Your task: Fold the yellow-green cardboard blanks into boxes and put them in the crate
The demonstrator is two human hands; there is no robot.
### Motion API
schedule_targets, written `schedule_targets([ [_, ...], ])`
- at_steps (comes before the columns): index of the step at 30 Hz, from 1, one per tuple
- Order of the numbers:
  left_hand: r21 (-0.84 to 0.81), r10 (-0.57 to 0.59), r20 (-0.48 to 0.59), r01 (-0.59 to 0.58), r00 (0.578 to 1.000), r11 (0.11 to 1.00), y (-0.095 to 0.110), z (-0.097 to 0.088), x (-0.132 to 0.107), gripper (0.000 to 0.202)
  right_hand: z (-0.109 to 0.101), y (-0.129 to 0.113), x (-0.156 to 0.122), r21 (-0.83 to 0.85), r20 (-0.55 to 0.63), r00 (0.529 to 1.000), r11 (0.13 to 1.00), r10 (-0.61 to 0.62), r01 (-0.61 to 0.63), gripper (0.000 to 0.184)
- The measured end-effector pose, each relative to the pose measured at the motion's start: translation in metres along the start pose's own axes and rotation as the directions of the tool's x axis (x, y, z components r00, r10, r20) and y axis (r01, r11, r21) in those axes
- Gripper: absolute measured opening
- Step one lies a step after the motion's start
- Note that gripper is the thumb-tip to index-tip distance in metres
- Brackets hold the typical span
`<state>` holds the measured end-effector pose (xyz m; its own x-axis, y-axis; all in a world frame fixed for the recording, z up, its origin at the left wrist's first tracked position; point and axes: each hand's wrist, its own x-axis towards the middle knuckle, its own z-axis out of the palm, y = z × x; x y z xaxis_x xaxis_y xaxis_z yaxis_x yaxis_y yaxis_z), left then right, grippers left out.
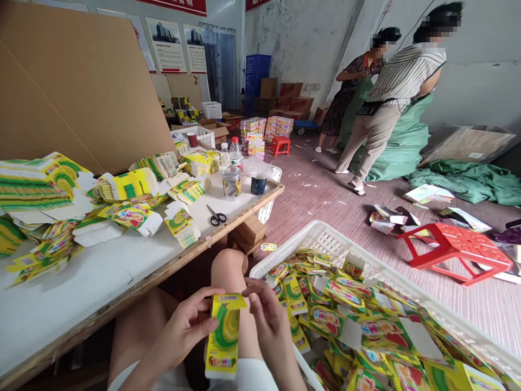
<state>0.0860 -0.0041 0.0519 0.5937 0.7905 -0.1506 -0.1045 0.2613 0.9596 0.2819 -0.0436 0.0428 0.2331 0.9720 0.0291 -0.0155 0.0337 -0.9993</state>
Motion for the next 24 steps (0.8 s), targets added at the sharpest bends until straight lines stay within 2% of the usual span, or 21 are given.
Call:
schedule_targets([
  [2, 0.121, 0.039, -0.055, -0.032, 0.998, 0.992, 0.0, 0.001, 0.002, 0.04, -0.003, -0.004, 0.002, -0.061, 0.108, 0.992, 0.996, 0.067, -0.061, 0.039],
  [4, 0.179, 0.058, -0.059, -0.047, 0.997, 0.983, 0.0, 0.003, 0.003, 0.04, -0.003, -0.008, 0.004, -0.148, 0.196, 0.975, 0.986, 0.103, -0.074, 0.041],
  [7, 0.173, 0.07, -0.008, -0.068, 0.998, 0.983, -0.001, 0.005, 0.003, 0.043, 0.002, -0.01, 0.007, -0.321, 0.16, 0.984, 0.947, 0.072, -0.017, 0.037],
  [10, 0.157, 0.076, -0.004, -0.074, 0.997, 0.985, -0.001, 0.005, 0.002, 0.043, 0.008, -0.007, 0.007, -0.44, 0.103, 0.995, 0.897, 0.008, 0.038, 0.031],
  [15, 0.096, 0.059, -0.017, -0.057, 0.998, 0.994, 0.003, 0.005, 0.002, 0.043, 0.014, 0.0, 0.004, -0.461, 0.16, 0.987, 0.884, 0.003, 0.072, 0.04],
  [21, 0.094, 0.037, -0.048, -0.033, 0.998, 0.995, 0.007, 0.008, 0.006, 0.043, 0.017, 0.003, 0.003, -0.587, 0.073, 0.997, 0.809, 0.0, 0.043, 0.037],
  [24, 0.093, 0.027, -0.079, -0.02, 0.997, 0.995, 0.008, 0.007, 0.008, 0.042, 0.013, 0.002, 0.002, -0.554, 0.131, 0.991, 0.826, -0.037, 0.104, 0.038],
])
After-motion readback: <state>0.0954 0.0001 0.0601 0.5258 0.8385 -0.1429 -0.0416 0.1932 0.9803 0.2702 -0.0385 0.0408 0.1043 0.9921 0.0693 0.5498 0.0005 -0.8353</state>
